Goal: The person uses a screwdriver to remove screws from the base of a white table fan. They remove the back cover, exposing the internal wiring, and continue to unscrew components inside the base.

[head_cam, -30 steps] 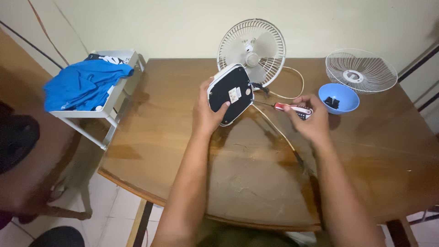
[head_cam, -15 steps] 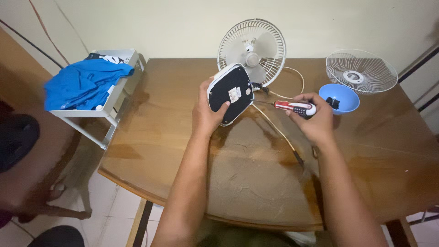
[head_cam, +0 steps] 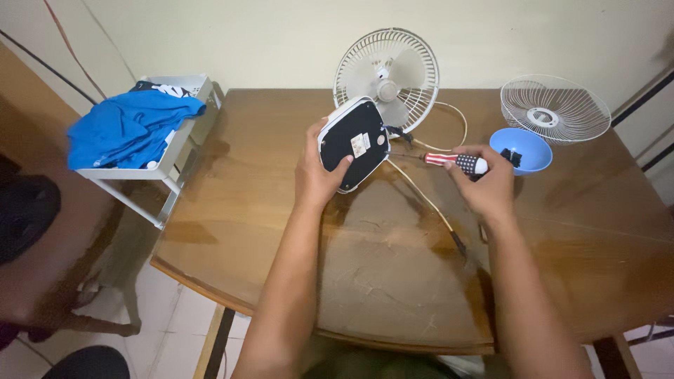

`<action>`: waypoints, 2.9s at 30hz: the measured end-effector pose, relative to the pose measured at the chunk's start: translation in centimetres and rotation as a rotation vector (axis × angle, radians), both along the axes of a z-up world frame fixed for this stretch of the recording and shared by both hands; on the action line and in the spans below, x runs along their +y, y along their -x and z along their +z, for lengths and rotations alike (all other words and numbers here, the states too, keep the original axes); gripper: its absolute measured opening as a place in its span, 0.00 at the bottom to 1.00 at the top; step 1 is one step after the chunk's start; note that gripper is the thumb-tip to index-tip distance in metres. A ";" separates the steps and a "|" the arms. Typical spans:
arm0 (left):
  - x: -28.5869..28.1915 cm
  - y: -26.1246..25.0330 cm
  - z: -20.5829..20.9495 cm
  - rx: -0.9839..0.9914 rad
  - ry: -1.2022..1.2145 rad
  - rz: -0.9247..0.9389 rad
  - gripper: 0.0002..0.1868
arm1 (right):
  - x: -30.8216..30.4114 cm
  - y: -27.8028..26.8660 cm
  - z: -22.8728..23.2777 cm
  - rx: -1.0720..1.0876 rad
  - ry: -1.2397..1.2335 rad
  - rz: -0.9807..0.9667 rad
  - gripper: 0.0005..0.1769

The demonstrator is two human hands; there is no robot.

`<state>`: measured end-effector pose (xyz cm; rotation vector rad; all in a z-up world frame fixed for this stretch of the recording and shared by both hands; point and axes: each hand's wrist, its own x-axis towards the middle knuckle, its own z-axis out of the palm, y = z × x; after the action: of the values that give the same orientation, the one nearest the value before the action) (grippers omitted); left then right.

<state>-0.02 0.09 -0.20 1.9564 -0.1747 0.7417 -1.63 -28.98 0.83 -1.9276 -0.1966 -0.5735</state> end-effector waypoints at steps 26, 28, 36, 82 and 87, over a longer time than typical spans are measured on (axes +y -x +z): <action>0.0 0.2 0.2 0.023 0.012 0.010 0.44 | -1.8 -2.5 -3.3 0.149 0.165 -0.138 0.16; 0.0 0.1 0.1 0.014 0.014 -0.001 0.44 | -1.9 -2.5 -3.4 0.296 0.229 -0.205 0.20; 0.0 0.1 0.1 -0.020 0.049 -0.035 0.43 | -1.2 -1.4 -1.8 -0.036 -0.029 0.058 0.19; -7.8 -0.8 -3.1 -0.399 -0.714 0.265 0.15 | -1.5 -2.0 -2.4 0.384 -0.225 -0.099 0.13; -7.3 -0.7 -3.3 -0.399 -0.739 0.274 0.17 | -1.2 -2.1 -2.4 0.228 -0.349 0.054 0.15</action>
<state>0.64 -7.24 -3.49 2.5304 -0.4824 1.3932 0.44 -30.16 -1.60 -1.6260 -0.0003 -0.3229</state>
